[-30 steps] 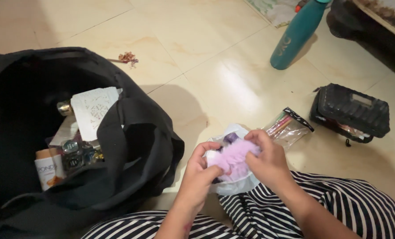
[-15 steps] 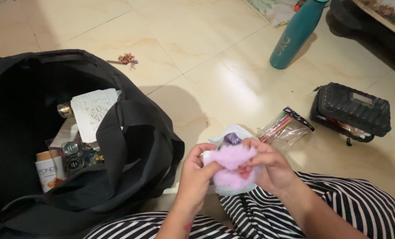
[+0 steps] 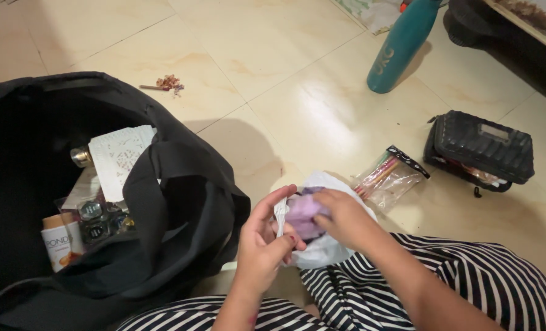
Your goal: The person packs a black bag with personal items. They place a gold hair accessory into a small white box and put it in the bag, then add a plastic bag containing hair scrunchies, and finally place a pack of colored pencils into the bag.
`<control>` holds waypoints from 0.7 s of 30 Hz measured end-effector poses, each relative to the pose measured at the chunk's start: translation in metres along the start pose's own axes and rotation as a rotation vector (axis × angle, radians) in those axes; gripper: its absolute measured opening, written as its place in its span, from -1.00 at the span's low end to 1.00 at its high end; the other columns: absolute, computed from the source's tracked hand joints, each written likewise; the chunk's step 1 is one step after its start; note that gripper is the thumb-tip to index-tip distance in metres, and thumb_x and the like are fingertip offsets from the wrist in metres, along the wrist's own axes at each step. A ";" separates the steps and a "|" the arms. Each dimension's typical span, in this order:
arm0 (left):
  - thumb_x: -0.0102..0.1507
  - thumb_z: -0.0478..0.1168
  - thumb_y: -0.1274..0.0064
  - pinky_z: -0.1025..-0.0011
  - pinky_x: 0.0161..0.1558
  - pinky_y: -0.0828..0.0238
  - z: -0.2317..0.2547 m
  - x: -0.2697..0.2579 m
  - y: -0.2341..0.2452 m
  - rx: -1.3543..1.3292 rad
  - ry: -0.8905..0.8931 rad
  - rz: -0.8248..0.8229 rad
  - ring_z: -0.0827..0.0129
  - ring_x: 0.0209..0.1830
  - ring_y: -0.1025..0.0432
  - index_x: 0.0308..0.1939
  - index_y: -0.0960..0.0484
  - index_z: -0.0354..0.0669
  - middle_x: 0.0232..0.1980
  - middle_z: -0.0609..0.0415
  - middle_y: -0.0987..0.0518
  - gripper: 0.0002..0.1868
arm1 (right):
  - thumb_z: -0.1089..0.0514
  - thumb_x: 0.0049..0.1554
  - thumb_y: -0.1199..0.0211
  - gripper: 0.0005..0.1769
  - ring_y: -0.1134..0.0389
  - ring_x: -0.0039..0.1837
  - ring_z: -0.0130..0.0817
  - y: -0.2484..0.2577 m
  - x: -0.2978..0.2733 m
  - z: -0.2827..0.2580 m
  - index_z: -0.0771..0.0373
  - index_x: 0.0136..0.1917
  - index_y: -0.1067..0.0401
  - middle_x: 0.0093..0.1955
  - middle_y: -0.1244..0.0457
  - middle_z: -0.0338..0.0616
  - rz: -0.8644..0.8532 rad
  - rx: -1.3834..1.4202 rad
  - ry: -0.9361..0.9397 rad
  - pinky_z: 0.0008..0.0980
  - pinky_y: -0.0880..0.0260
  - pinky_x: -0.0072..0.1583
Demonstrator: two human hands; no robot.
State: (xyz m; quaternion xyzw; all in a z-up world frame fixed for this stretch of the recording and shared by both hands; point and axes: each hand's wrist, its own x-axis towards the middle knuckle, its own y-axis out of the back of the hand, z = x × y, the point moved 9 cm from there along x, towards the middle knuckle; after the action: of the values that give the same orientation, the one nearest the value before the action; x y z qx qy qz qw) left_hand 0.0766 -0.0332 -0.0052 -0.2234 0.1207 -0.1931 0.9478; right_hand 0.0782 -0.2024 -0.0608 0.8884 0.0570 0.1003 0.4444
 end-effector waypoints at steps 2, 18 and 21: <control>0.02 -0.56 0.11 0.62 -0.55 -0.34 0.007 -0.002 -0.001 0.018 -0.038 -0.018 0.47 -0.37 -0.54 0.39 -0.33 -0.41 0.40 -0.06 -0.44 -0.23 | 0.27 -0.13 -0.36 -0.43 -0.34 0.21 0.18 -0.002 0.003 -0.002 0.36 0.19 -0.43 0.20 -0.32 0.21 -0.035 -0.023 -0.064 -0.07 -0.34 0.22; 0.03 -0.56 0.12 0.60 -0.44 -0.40 0.014 -0.004 -0.012 -0.046 -0.027 -0.123 0.41 -0.24 -0.53 0.46 -0.29 -0.40 0.48 -0.22 -0.36 -0.17 | 0.22 -0.22 -0.42 -0.56 -0.35 0.06 0.07 0.017 -0.003 -0.088 0.29 -0.01 -0.55 0.05 -0.38 0.09 0.062 -0.116 0.360 -0.07 -0.39 0.05; 0.05 -0.57 0.10 0.58 -0.43 -0.42 0.015 -0.002 -0.007 -0.029 -0.043 -0.081 0.40 -0.26 -0.54 0.44 -0.31 -0.40 0.49 -0.22 -0.36 -0.20 | 0.20 -0.08 -0.37 -0.78 -0.38 0.18 -0.13 0.010 0.003 -0.058 0.16 -0.10 -0.52 -0.01 -0.39 -0.17 -0.074 -0.182 0.103 -0.14 -0.44 0.18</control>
State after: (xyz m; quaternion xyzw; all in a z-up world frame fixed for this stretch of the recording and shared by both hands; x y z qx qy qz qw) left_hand 0.0774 -0.0325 0.0116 -0.2461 0.0942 -0.2246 0.9381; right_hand 0.0681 -0.1624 -0.0180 0.8352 0.1034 0.1342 0.5232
